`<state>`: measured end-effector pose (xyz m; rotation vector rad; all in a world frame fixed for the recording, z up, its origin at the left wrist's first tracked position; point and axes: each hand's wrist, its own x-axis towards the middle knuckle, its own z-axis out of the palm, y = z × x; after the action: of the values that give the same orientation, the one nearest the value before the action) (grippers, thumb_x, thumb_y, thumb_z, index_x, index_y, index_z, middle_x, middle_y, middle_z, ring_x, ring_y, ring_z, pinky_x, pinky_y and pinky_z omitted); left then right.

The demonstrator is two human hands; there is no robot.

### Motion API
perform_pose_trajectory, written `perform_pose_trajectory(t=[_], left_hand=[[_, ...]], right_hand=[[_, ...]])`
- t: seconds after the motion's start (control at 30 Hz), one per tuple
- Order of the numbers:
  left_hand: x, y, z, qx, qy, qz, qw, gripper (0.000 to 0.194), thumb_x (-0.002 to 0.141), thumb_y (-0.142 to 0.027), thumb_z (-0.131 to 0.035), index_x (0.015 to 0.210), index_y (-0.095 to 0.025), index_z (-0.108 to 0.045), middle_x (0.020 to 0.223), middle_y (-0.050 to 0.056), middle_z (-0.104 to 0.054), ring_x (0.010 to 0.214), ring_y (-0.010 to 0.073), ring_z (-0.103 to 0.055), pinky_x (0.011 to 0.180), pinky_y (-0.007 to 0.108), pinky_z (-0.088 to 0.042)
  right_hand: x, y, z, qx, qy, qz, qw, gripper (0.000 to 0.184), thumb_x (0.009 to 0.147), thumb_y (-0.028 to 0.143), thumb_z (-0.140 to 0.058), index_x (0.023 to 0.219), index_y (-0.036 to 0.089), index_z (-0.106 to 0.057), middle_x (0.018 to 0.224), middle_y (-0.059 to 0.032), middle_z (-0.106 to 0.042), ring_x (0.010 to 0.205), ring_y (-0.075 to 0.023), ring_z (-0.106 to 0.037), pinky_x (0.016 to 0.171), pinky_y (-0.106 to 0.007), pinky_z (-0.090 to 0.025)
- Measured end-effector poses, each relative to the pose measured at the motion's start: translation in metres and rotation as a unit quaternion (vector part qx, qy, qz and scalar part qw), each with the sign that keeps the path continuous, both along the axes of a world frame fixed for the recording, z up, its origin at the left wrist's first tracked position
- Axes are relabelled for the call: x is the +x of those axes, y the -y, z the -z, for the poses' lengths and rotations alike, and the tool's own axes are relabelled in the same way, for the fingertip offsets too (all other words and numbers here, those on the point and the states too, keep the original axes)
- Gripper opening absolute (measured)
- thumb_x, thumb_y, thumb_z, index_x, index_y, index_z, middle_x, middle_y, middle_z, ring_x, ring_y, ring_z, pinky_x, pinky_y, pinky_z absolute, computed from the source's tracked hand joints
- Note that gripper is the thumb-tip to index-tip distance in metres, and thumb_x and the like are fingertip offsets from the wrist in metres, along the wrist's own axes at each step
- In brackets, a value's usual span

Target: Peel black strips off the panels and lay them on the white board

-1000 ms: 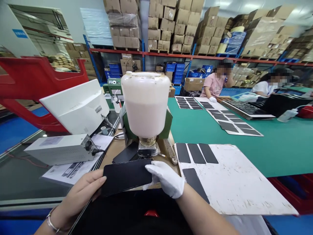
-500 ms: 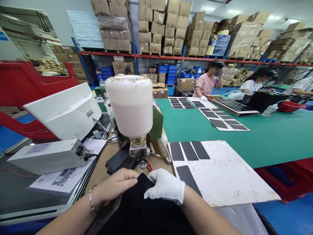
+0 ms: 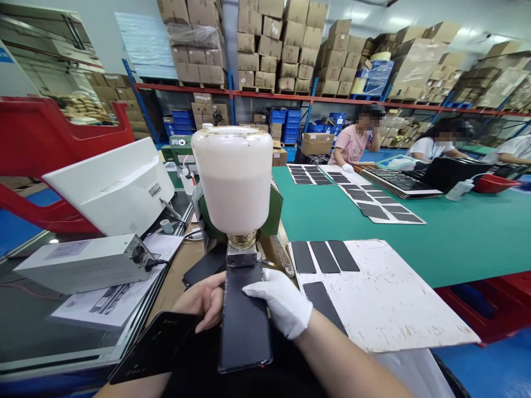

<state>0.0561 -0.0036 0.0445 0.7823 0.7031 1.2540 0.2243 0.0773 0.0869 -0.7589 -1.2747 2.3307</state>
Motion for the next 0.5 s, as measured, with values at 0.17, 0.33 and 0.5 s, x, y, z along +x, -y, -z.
perform_pose_trajectory(t=[0.17, 0.33, 0.5], left_hand=[[-0.035, 0.043, 0.012, 0.095, 0.096, -0.05, 0.99, 0.044, 0.087, -0.046, -0.045, 0.122, -0.021, -0.055, 0.043, -0.004, -0.054, 0.022, 0.0038, -0.032, 0.026, 0.012, -0.024], [-0.046, 0.071, 0.025, 0.141, 0.117, -0.057, 0.981, 0.045, 0.091, -0.042, -0.036, 0.128, -0.02, -0.05, 0.049, -0.002, -0.055, 0.024, 0.003, -0.031, 0.028, 0.012, -0.027], [-0.025, 0.061, 0.048, 0.05, 0.121, -0.026, 0.991, 0.038, 0.088, -0.044, -0.042, 0.116, -0.026, -0.062, 0.044, -0.004, -0.051, 0.024, 0.0038, -0.033, 0.028, 0.013, -0.027]], right_hand=[[-0.045, 0.023, 0.001, 0.02, -0.05, -0.075, 0.996, 0.032, 0.06, 0.031, -0.075, 0.085, 0.014, -0.067, 0.078, -0.0037, -0.068, 0.073, -0.0179, -0.062, 0.073, -0.031, -0.048], [-0.056, 0.033, 0.006, 0.083, -0.039, -0.126, 0.988, 0.036, 0.065, 0.033, -0.073, 0.096, 0.015, -0.067, 0.087, -0.0042, -0.069, 0.081, -0.0195, -0.062, 0.076, -0.032, -0.048], [-0.016, 0.006, 0.009, 0.171, -0.012, -0.169, 0.971, 0.041, 0.067, 0.032, -0.073, 0.103, 0.014, -0.065, 0.097, -0.0066, -0.069, 0.094, -0.023, -0.061, 0.085, -0.037, -0.046]])
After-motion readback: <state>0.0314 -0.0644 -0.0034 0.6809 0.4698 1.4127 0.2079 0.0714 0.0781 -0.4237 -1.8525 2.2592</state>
